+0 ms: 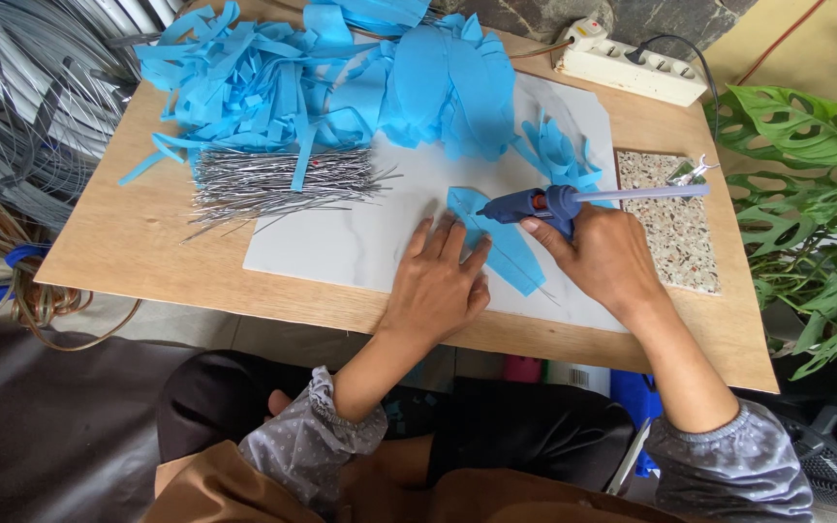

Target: Gluing thin metal wires onto blue paper petals using a hot glue gun to assemble artificial flower components.

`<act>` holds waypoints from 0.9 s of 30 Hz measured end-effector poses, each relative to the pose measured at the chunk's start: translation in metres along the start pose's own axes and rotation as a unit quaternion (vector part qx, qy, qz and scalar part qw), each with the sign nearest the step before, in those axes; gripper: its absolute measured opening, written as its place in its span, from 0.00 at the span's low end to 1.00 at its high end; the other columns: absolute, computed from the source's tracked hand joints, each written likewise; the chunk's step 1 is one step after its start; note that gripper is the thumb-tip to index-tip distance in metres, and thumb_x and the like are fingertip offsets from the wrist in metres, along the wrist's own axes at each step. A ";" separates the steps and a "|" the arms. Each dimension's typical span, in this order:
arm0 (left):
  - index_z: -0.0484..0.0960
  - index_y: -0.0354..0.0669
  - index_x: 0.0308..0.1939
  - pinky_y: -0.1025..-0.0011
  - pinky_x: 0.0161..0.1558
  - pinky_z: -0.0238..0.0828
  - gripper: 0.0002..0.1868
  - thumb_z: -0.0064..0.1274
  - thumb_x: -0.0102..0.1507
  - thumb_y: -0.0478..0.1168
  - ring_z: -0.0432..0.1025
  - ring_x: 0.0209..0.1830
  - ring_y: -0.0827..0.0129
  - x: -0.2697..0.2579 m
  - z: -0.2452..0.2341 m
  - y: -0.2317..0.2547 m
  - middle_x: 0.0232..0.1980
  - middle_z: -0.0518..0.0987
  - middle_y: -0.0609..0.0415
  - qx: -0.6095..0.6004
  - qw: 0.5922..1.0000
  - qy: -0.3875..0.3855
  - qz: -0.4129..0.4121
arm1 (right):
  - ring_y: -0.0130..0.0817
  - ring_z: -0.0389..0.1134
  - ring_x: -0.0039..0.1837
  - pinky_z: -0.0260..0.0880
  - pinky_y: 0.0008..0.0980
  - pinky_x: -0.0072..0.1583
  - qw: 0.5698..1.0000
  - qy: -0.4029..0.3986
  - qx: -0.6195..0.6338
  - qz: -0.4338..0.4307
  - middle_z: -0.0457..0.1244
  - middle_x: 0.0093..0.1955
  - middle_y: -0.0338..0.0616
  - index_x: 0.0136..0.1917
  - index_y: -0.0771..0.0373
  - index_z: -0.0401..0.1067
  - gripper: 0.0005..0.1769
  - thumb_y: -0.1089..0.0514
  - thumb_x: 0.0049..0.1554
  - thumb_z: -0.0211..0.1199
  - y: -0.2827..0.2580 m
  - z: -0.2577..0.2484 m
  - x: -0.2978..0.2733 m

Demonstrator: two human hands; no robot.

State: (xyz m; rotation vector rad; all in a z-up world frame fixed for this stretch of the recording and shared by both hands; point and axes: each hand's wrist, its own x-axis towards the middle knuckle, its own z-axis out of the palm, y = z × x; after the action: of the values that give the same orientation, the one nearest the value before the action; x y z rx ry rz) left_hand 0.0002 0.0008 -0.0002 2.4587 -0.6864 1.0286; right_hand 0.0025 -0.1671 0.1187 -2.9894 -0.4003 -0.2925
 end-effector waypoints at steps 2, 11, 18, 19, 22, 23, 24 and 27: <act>0.79 0.47 0.44 0.56 0.60 0.49 0.21 0.43 0.50 0.46 0.67 0.52 0.53 0.001 -0.001 0.000 0.42 0.72 0.41 -0.002 1.000 0.000 0.003 | 0.58 0.64 0.35 0.62 0.48 0.37 1.000 -0.002 -0.002 0.007 0.58 0.23 0.56 0.29 0.70 0.66 0.31 0.37 0.53 0.54 -0.001 -0.005 -0.002; 0.79 0.46 0.44 0.55 0.59 0.49 0.20 0.44 0.49 0.45 0.68 0.52 0.52 0.002 -0.006 0.002 0.41 0.72 0.41 -0.004 1.000 0.001 0.003 | 0.59 0.64 0.35 0.62 0.50 0.38 1.000 -0.024 -0.006 0.005 0.59 0.23 0.59 0.28 0.71 0.66 0.31 0.37 0.51 0.55 -0.024 -0.024 -0.009; 0.79 0.46 0.44 0.55 0.59 0.49 0.20 0.43 0.50 0.45 0.67 0.52 0.52 0.002 -0.005 0.002 0.41 0.72 0.41 -0.001 1.000 0.001 0.002 | 0.59 0.64 0.35 0.62 0.49 0.38 0.999 -0.027 -0.023 -0.002 0.59 0.22 0.58 0.26 0.70 0.66 0.32 0.37 0.51 0.55 -0.020 -0.022 -0.008; 0.79 0.46 0.44 0.55 0.59 0.50 0.20 0.43 0.50 0.45 0.68 0.52 0.52 0.002 -0.004 0.001 0.41 0.72 0.40 -0.002 1.000 0.002 0.004 | 0.59 0.64 0.35 0.62 0.49 0.38 0.999 -0.028 -0.027 0.000 0.59 0.22 0.58 0.26 0.70 0.66 0.32 0.37 0.51 0.55 -0.025 -0.026 -0.009; 0.79 0.45 0.43 0.54 0.59 0.50 0.20 0.43 0.50 0.45 0.68 0.51 0.52 0.003 -0.008 0.002 0.41 0.72 0.40 -0.005 1.000 0.000 0.004 | 0.57 0.65 0.35 0.63 0.47 0.38 0.999 -0.033 -0.026 0.000 0.59 0.23 0.57 0.26 0.69 0.66 0.32 0.37 0.52 0.54 -0.020 -0.023 -0.009; 0.79 0.45 0.43 0.54 0.59 0.50 0.20 0.43 0.50 0.45 0.68 0.51 0.52 0.002 -0.007 0.002 0.41 0.72 0.40 -0.005 1.000 0.000 0.004 | 0.57 0.65 0.35 0.63 0.47 0.38 0.999 -0.034 -0.026 0.000 0.59 0.23 0.57 0.26 0.69 0.66 0.32 0.37 0.52 0.54 -0.018 -0.021 -0.009; 0.79 0.46 0.43 0.54 0.59 0.49 0.20 0.43 0.50 0.45 0.68 0.51 0.52 0.002 -0.007 0.002 0.41 0.72 0.41 -0.003 1.000 0.000 0.005 | 0.58 0.64 0.34 0.62 0.49 0.37 0.999 -0.028 -0.022 -0.008 0.59 0.22 0.57 0.32 0.72 0.67 0.30 0.39 0.52 0.54 -0.017 -0.020 -0.010; 0.79 0.46 0.44 0.54 0.59 0.49 0.20 0.43 0.50 0.45 0.67 0.51 0.52 0.002 -0.006 0.001 0.41 0.72 0.41 0.000 1.000 0.003 0.008 | 0.58 0.63 0.32 0.61 0.50 0.36 1.000 -0.007 -0.014 -0.018 0.58 0.21 0.56 0.39 0.71 0.68 0.27 0.41 0.51 0.56 -0.013 -0.017 -0.011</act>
State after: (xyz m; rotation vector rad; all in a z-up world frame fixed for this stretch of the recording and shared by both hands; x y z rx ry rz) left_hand -0.0030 0.0025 0.0052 2.4529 -0.7045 1.0406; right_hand -0.0140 -0.1593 0.1342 -3.0164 -0.4566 -0.2826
